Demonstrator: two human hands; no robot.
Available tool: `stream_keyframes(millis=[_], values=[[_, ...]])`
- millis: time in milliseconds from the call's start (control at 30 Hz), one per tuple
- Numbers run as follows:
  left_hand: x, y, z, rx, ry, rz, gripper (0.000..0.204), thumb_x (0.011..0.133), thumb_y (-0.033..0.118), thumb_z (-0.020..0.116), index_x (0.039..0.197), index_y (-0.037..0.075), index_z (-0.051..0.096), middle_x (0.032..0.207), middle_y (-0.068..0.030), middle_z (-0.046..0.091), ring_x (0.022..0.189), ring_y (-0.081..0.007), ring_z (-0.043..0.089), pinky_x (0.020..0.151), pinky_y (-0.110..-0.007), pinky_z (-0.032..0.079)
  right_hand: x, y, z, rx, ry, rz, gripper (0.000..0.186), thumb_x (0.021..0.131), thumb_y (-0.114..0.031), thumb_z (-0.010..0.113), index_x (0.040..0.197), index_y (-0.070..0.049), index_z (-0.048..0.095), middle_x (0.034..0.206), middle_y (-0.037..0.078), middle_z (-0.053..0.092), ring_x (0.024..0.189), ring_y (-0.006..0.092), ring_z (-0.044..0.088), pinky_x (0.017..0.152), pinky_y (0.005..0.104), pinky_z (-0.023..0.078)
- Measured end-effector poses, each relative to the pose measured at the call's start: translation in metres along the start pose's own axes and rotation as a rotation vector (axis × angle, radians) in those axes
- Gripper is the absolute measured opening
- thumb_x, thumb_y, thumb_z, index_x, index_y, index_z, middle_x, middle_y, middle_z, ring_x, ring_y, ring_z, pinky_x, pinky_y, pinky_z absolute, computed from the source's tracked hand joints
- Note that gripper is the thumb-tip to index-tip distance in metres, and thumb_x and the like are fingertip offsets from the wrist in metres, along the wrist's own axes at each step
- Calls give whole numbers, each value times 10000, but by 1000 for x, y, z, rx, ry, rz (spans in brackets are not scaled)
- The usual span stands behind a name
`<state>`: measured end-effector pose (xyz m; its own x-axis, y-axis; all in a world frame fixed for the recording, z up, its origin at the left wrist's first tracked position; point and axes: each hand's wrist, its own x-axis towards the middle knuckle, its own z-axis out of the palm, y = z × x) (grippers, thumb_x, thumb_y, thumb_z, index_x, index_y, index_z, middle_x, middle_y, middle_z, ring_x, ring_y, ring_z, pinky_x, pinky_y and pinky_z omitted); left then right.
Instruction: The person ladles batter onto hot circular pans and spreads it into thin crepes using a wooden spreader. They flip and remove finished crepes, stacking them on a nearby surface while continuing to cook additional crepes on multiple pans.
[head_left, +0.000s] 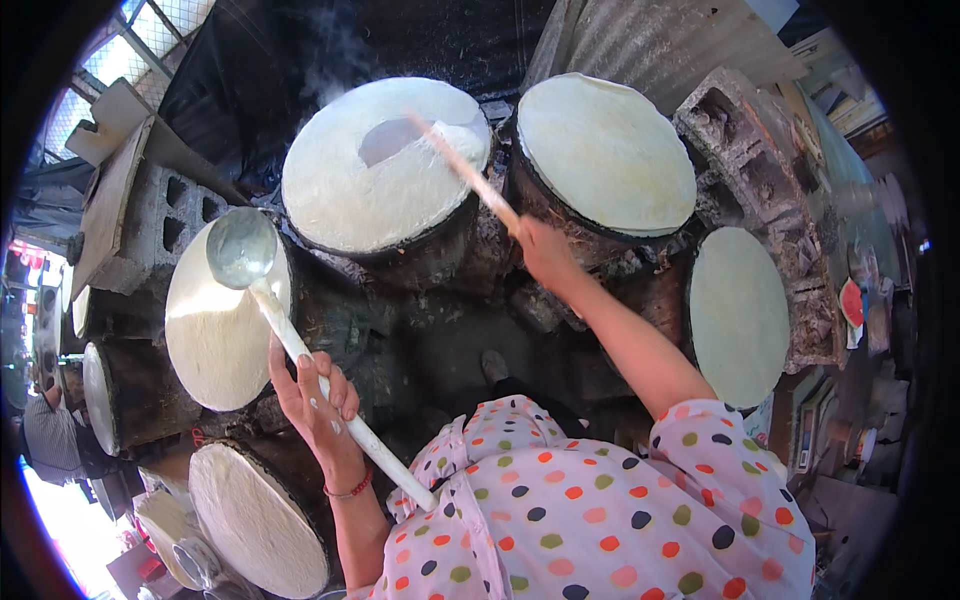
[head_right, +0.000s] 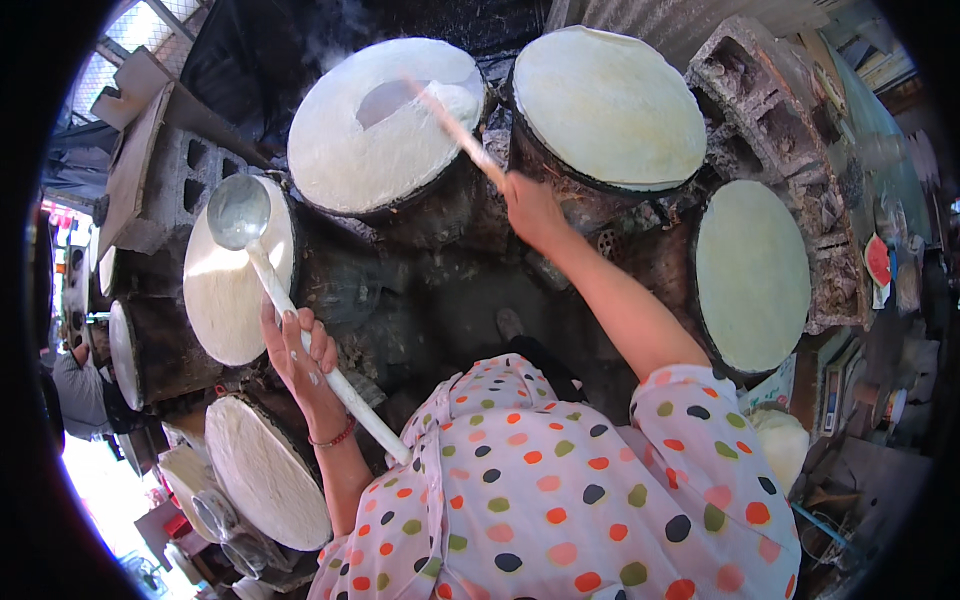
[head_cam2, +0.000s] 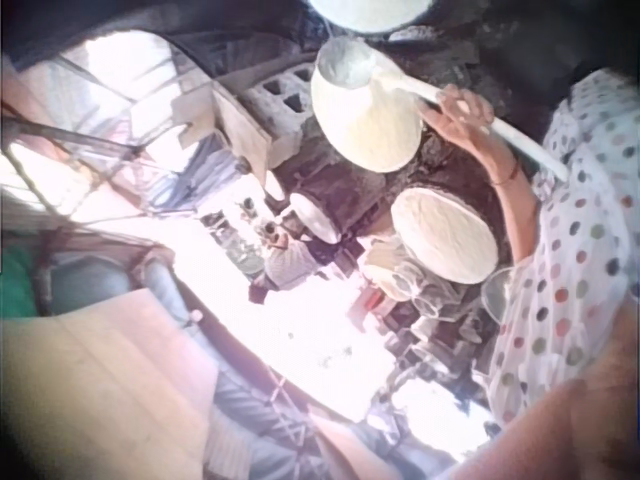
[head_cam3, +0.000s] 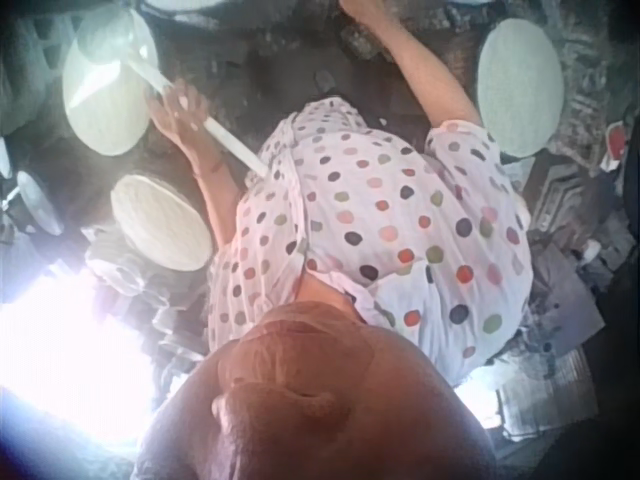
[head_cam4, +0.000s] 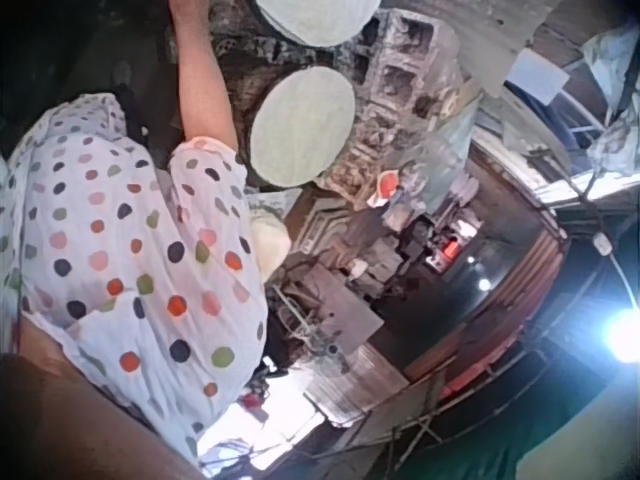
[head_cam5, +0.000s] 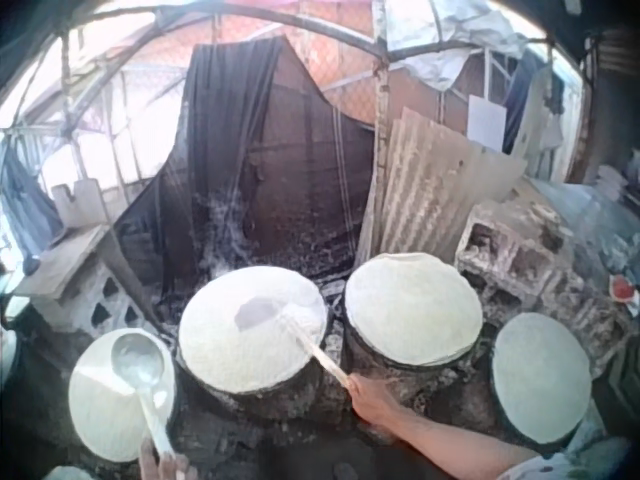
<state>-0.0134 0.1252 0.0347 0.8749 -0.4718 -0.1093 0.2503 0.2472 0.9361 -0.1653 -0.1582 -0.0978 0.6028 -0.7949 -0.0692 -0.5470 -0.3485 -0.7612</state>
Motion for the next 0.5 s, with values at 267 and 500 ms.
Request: stream_keyframes(millis=[267,500], values=[[2,-6,-12,-57,37,37,501,984,198,505,1433,109,300,804,-24,443,501,-17,354,380,-143,289,25,26,-9,-220,98,-53,207,964,-253,452,913,-60,506,776,269,611,799,497,577,692,587,439],[3,-6,-9,-25,102,38,480,985,210,509,1418,118,322,803,-17,450,507,-14,361,386,-141,288,179,-19,-11,-399,-2,48,209,906,-140,449,1017,-72,612,985,194,662,947,393,625,799,482,503]])
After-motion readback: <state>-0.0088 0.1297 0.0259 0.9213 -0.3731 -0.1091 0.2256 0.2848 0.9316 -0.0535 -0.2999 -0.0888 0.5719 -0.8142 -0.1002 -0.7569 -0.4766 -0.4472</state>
